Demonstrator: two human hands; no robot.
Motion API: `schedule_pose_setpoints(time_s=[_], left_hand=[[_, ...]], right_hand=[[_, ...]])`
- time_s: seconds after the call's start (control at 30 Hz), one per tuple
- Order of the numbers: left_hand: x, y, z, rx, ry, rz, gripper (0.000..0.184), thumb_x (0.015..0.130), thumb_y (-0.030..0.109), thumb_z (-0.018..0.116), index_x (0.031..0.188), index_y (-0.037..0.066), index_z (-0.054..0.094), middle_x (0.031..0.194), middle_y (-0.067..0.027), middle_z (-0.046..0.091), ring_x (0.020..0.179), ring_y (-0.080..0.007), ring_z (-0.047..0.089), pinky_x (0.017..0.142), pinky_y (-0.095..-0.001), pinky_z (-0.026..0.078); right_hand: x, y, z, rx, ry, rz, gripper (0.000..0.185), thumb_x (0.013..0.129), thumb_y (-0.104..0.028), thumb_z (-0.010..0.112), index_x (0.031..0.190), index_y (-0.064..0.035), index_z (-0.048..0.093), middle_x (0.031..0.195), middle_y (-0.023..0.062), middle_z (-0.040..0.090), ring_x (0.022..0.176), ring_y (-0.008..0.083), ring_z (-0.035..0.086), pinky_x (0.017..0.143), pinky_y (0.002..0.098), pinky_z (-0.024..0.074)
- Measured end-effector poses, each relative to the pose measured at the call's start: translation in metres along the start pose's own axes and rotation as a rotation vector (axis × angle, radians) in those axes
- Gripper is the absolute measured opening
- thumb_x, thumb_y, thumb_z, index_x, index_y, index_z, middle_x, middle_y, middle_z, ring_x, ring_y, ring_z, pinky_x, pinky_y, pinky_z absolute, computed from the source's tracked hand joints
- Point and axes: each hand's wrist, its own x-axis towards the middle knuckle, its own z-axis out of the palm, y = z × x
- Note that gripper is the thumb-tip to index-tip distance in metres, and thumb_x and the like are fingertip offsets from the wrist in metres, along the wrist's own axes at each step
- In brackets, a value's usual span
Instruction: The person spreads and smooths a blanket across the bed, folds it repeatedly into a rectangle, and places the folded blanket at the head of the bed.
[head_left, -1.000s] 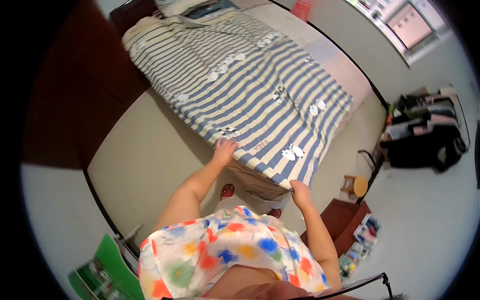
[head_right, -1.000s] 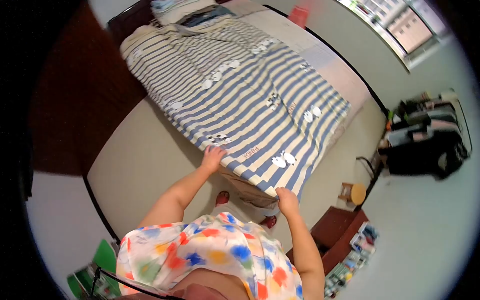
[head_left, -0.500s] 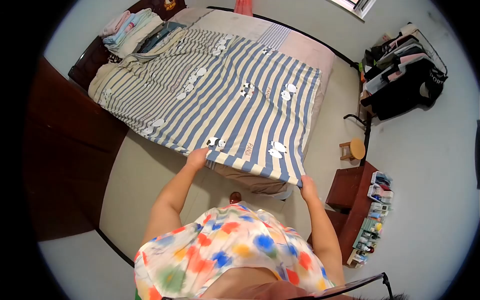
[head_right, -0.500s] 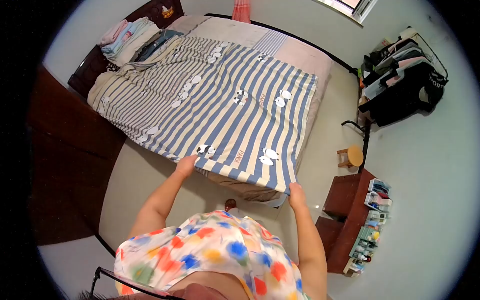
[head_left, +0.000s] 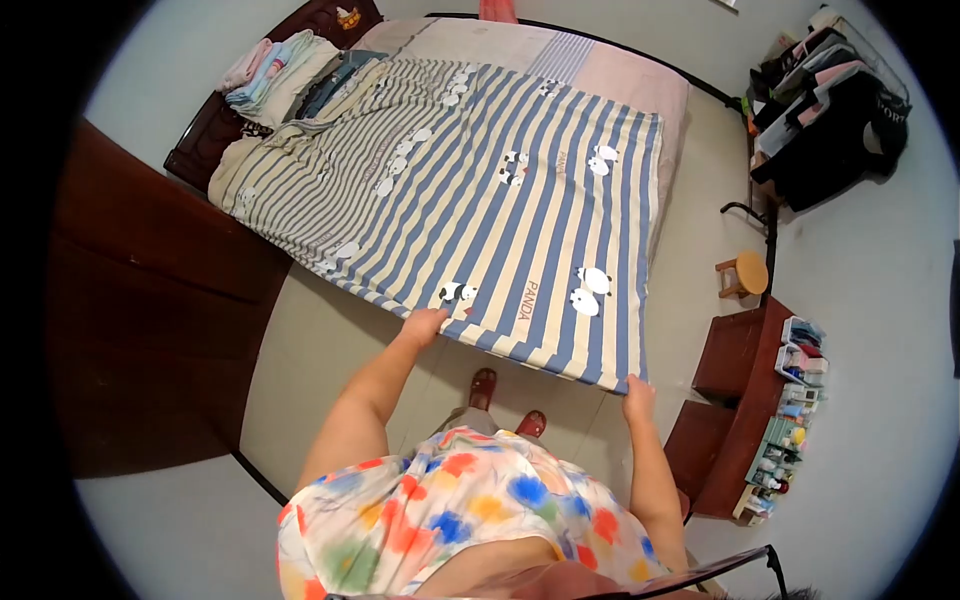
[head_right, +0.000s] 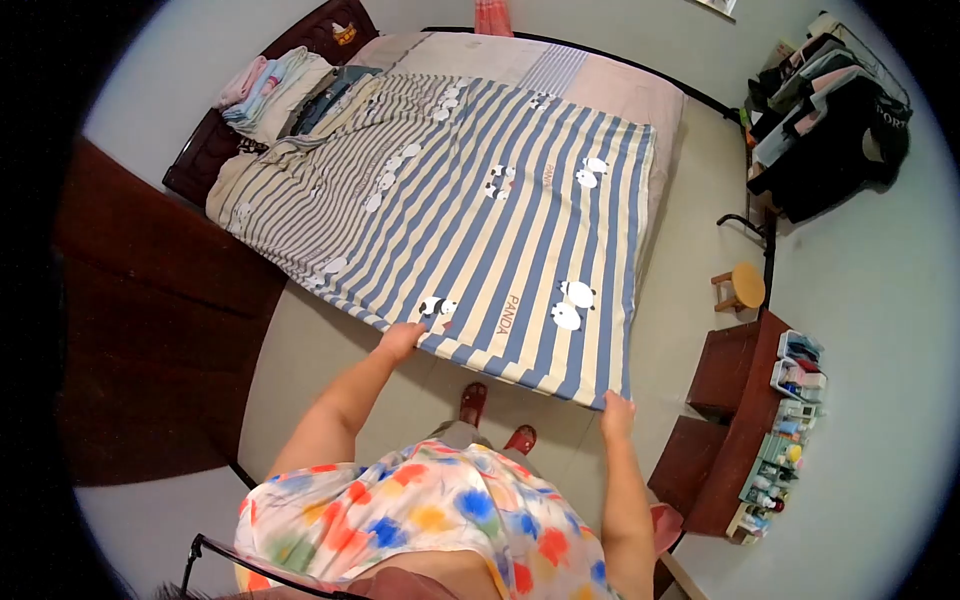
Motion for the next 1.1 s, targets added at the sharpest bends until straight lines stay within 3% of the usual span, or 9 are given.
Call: schedule_pose_setpoints(time_s=[0.27,0.43,0.53,0.57,0.7,0.97,1.1], left_hand=[[0.017,-0.059,-0.025,-0.156,0.097,0.006,0.025,0.078,0.000,0.052,0.098,0.014,0.057,0.095,-0.0152,0.054,0.091,-0.0362,0.056,0.076,-0.0445,0.047],[0.035,-0.106,-0.044,-0.110,0.180,-0.139,0.028,0.072,0.001,0.063,0.097,0.013,0.058,0.096,-0.0098,0.055,0.096,-0.0316,0.056,0.081,-0.0428,0.047],[0.064,-0.138,-0.018,0.031,0.444,0.072,0.030,0.074,0.003,0.063,0.101,0.015,0.057,0.099,-0.0078,0.057,0.101,-0.0285,0.055,0.084,-0.0418,0.047],[0.072,-0.145,-0.013,-0.041,0.276,0.026,0.031,0.078,0.004,0.060,0.106,0.015,0.054,0.100,-0.0098,0.059,0.099,-0.0315,0.056,0.084,-0.0426,0.047],[0.107,-0.141,-0.059,-0.291,0.085,-0.010,0.029,0.082,0.005,0.053,0.110,0.012,0.051,0.104,-0.0165,0.061,0.095,-0.0399,0.057,0.078,-0.0472,0.046],[0.234,-0.138,-0.131,-0.178,0.032,0.194,0.017,0.087,0.016,0.050,0.103,0.012,0.054,0.094,-0.0159,0.063,0.088,-0.0389,0.059,0.073,-0.0480,0.047],[0.317,-0.148,-0.121,-0.093,-0.055,0.199,0.015,0.087,0.020,0.050,0.098,0.010,0.051,0.094,-0.0130,0.063,0.087,-0.0369,0.060,0.072,-0.0472,0.048]], right_hand=[[0.020,-0.079,-0.048,-0.086,0.003,0.068,0.023,0.072,0.003,0.051,0.090,-0.0080,0.058,0.086,0.0131,0.065,0.090,0.0314,0.059,0.080,0.0428,0.0386],[0.022,-0.117,-0.033,-0.114,-0.008,0.171,0.023,0.071,0.003,0.051,0.090,-0.0085,0.058,0.085,0.0135,0.064,0.090,0.0306,0.059,0.080,0.0417,0.0379],[0.021,-0.116,-0.019,-0.108,-0.026,0.270,0.022,0.071,0.003,0.052,0.089,-0.0086,0.058,0.085,0.0141,0.064,0.090,0.0308,0.059,0.080,0.0415,0.0378],[0.020,-0.114,-0.016,-0.114,-0.018,0.296,0.021,0.072,0.002,0.052,0.089,-0.0089,0.058,0.085,0.0141,0.064,0.090,0.0310,0.059,0.080,0.0415,0.0378],[0.046,-0.099,0.002,-0.152,0.020,0.355,0.016,0.075,-0.002,0.052,0.087,-0.0098,0.057,0.084,0.0140,0.064,0.088,0.0318,0.060,0.079,0.0419,0.0382],[0.186,-0.056,0.006,-0.179,-0.012,0.449,0.009,0.079,-0.010,0.051,0.086,-0.0090,0.056,0.087,0.0149,0.064,0.090,0.0366,0.059,0.077,0.0473,0.0379],[0.280,-0.030,0.012,-0.203,-0.035,0.481,0.012,0.079,-0.007,0.047,0.086,-0.0094,0.057,0.088,0.0141,0.065,0.091,0.0348,0.060,0.079,0.0467,0.0378]])
